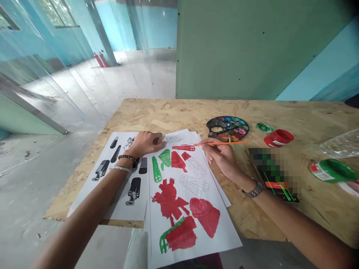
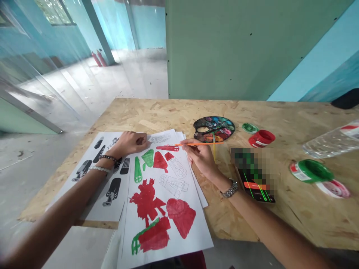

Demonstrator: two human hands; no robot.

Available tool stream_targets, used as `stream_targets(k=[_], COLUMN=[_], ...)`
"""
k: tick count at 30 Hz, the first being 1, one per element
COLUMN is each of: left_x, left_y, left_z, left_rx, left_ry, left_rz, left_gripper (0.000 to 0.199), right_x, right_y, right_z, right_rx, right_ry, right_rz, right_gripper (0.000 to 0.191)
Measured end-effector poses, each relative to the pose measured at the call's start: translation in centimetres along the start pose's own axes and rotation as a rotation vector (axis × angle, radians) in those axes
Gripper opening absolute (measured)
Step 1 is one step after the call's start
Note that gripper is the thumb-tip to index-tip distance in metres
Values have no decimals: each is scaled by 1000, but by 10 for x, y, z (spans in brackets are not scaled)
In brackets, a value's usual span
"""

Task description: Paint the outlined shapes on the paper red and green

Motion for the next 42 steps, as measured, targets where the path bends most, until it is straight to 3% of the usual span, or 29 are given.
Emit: stream_targets(k=[4,11,18,31,42], left_x=[0,0,-2,7,2], left_y=[-1,3,3,9,8], left_z=[1,-1,-4,-8,-11], left_rx=[-3,19,27,-22,42], left_ry=[4,1,-32,-2,-97], left_rz=[12,-15,-74,-24,-113], left_gripper=[42,41,35,39,38], right_x=[6,9,8,1,5], right_y=[0,-12,-3,-6,-3], right_z=[1,5,6,10,11], right_rx=[6,-125,-88,-49,-40], right_ry=[-6,0,14,40,1], right_rz=[15,82,82,175,244], right_gripper=[41,49,43,24,18])
Point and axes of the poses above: each hand's wrist, its own z-axis away from the middle knuckle, its own y-axis out of the palm, x = y × z, the point moved 10 cm from there along -z, towards the middle knuckle, and after that the axes turned 8 degrees about x, right-handed, at the moved point
